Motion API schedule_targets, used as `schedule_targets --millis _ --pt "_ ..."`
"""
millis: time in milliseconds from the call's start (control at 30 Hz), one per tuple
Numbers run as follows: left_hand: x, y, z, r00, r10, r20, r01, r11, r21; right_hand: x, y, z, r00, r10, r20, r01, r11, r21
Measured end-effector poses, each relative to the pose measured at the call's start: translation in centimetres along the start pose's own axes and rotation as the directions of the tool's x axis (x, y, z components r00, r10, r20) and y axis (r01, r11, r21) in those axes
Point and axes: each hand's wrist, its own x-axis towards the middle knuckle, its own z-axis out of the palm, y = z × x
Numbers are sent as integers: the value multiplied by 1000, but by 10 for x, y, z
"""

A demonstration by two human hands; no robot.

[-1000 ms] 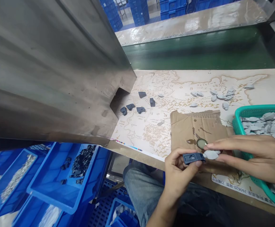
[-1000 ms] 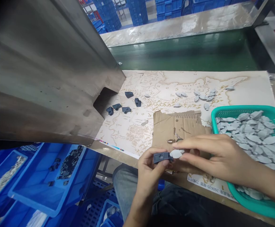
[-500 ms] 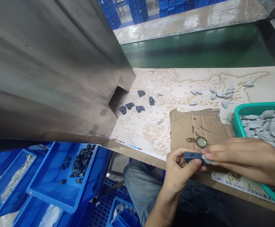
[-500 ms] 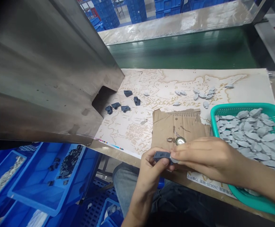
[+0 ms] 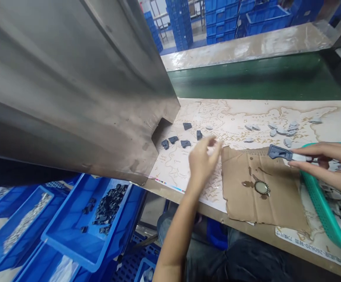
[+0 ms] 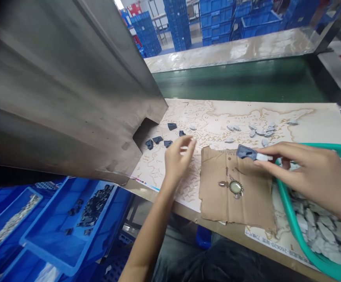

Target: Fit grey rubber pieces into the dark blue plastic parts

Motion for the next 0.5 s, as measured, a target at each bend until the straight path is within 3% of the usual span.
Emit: schedule_targets --millis 100,200,267,333,433,500 --pt "37 -39 -3 993 47 -111 -5 936 352 26 19 -3 991 79 111 -77 997 -23" --pt "46 -61 2 999 33 -35 -10 855 518 76 28 1 927 282 248 -272 959 -75" --pt "44 -68 5 999 52 3 -45 831 554 113 36 11 835 488 252 -453 872 -188" --pt "41 -72 8 994 110 9 -97 826 555 145 50 27 800 561 213 -516 824 -233" --pt "42 -77 9 976 218 26 -199 832 518 174 79 50 786 595 168 -546 795 -264" --pt "44 -80 9 962 274 13 -246 840 484 182 101 58 811 569 138 -516 806 -290"
